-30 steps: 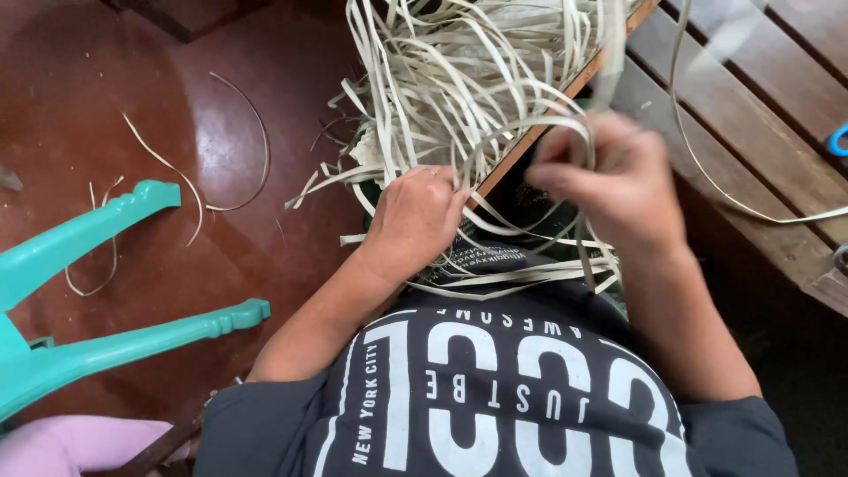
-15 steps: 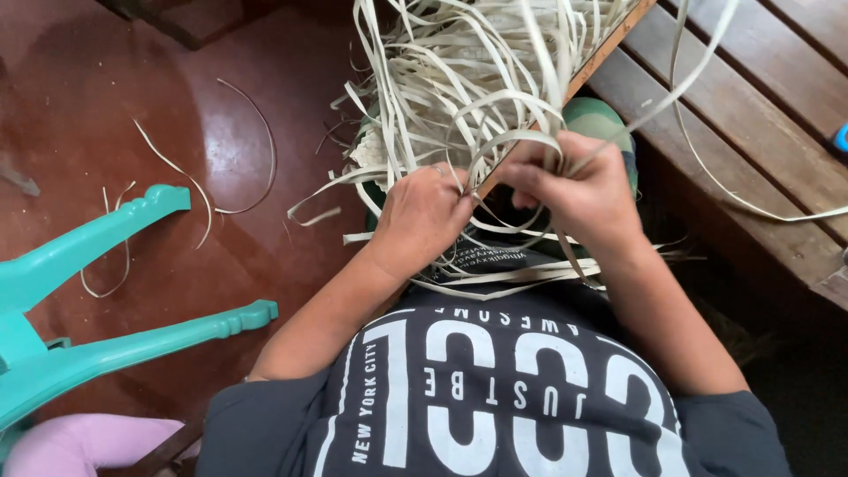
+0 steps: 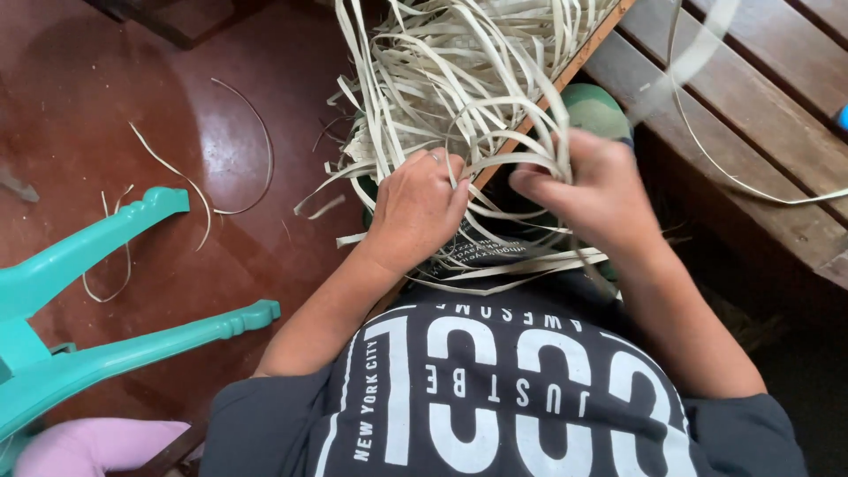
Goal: Weaving natural fiber strips into a structured mat or basket on a wooden table.
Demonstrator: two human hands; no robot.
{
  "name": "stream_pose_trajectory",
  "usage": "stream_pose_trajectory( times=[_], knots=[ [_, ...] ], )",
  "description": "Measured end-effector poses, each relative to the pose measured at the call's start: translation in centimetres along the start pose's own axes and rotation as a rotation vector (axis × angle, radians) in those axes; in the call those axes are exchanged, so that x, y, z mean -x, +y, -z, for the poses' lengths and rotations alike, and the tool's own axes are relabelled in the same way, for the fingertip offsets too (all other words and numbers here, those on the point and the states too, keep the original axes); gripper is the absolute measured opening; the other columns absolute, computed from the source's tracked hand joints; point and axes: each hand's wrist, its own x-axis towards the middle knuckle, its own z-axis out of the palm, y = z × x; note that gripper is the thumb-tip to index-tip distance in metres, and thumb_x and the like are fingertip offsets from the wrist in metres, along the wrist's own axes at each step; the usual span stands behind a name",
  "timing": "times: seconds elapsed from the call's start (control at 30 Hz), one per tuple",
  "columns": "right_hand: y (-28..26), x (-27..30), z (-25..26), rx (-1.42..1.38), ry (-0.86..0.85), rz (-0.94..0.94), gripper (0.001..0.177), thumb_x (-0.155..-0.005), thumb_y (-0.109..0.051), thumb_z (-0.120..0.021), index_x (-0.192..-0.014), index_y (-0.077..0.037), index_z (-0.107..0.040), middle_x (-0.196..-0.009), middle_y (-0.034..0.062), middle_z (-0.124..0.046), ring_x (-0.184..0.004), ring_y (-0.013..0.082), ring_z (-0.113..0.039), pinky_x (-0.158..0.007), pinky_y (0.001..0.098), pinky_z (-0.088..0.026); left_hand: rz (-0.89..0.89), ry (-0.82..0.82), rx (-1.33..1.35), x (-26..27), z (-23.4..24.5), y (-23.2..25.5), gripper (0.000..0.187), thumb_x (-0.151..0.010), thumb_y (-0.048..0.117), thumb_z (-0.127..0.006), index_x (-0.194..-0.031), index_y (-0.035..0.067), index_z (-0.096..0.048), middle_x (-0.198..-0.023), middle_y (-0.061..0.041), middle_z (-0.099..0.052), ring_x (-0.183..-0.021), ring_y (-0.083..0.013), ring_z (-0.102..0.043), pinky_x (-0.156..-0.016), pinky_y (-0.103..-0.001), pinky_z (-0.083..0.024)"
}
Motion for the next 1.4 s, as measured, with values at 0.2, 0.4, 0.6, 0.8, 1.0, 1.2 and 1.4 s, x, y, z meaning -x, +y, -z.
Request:
stream_pose_trajectory(
  times=[0.2, 0.4, 0.6, 0.8, 1.0, 1.2, 1.4],
  knots=[
    [5.2, -1.0, -2.9, 0.156, -0.207, -0.256, 0.017, -0.082, -0.021, -0.081, -0.092, -0.008, -0.080, -0.077, 0.0084, -0.076, -0.076, 0.0184, -0.071, -0.077, 0.0308, -0.053, 0.007, 0.006, 0.015, -0.2, -1.1, -0.7, 0.013, -0.091, 0.022, -0.060, -0.089, 0.009, -0.057, -0.074, -0.009, -0.054, -0.078, -0.0318, -0.064, -0.065, -0.046, -0.057],
    [5.8, -2.4, -4.0, -0.286, -0.042, -0.137, 0.012, -0.084, -0.004, -0.079, -0.095, 0.001, -0.077, -0.081, 0.0105, -0.073, -0.074, 0.0135, -0.067, -0.074, 0.0323, -0.060, -0.221, 0.194, -0.370, 0.7, -2.6, 0.5, 0.017, -0.104, 0.016, -0.052, -0.091, 0.004, -0.055, -0.082, -0.006, -0.047, -0.078, -0.0269, -0.059, -0.059, -0.032, -0.056],
    [1.7, -1.2, -1.2, -0.503, 0.065, -0.154, 0.021, -0.073, -0.010, -0.080, -0.090, 0.000, -0.075, -0.073, 0.0028, -0.067, -0.063, 0.0105, -0.066, -0.062, 0.0246, -0.054, -0.226, 0.232, -0.341, 0.1, -2.2, 0.1, 0.023, -0.101, 0.024, -0.057, -0.088, 0.006, -0.053, -0.075, -0.002, -0.043, -0.069, -0.0221, -0.058, -0.048, -0.035, -0.054],
    [1.9, -2.1, -1.3, 0.105, 0.023, 0.122, 0.021, -0.075, -0.007, -0.084, -0.095, -0.007, -0.078, -0.075, 0.0036, -0.065, -0.072, 0.0102, -0.055, -0.068, 0.0255, -0.042, -0.125, 0.154, -0.140, -0.4, 0.3, 1.5, 0.010, -0.092, 0.015, -0.066, -0.093, 0.011, -0.057, -0.078, 0.001, -0.046, -0.068, -0.0228, -0.058, -0.052, -0.037, -0.053],
    [2.2, -3.0, -3.7, 0.048, 0.085, 0.094, 0.016, -0.073, -0.003, -0.084, -0.084, -0.013, -0.078, -0.063, -0.0008, -0.070, -0.063, 0.0058, -0.065, -0.065, 0.0206, -0.051, -0.116, 0.181, -0.132, -0.4, -1.8, -0.1, 0.011, -0.089, 0.013, -0.067, -0.091, 0.014, -0.056, -0.072, 0.000, -0.047, -0.063, -0.0242, -0.059, -0.052, -0.038, -0.054],
    [-0.5, -1.0, 0.0, -0.032, -0.013, 0.046, 0.010, -0.082, -0.004, -0.084, -0.088, -0.005, -0.076, -0.071, 0.0104, -0.073, -0.071, 0.0150, -0.069, -0.078, 0.0260, -0.052, 0.003, 0.027, -0.099, -0.8, -2.5, -0.6, 0.012, -0.093, 0.022, -0.063, -0.088, 0.011, -0.063, -0.067, -0.003, -0.053, -0.061, -0.0278, -0.065, -0.055, -0.041, -0.056],
    [2.8, 0.7, -0.1, 0.061, -0.250, -0.189, 0.028, -0.066, -0.005, -0.091, -0.091, -0.004, -0.078, -0.073, 0.0047, -0.074, -0.069, 0.0116, -0.064, -0.072, 0.0276, -0.051, 0.121, -0.215, 0.102, -1.1, -0.7, -0.3, 0.022, -0.100, 0.028, -0.057, -0.090, 0.012, -0.069, -0.075, -0.007, -0.066, -0.072, -0.0339, -0.072, -0.068, -0.044, -0.057]
  ],
)
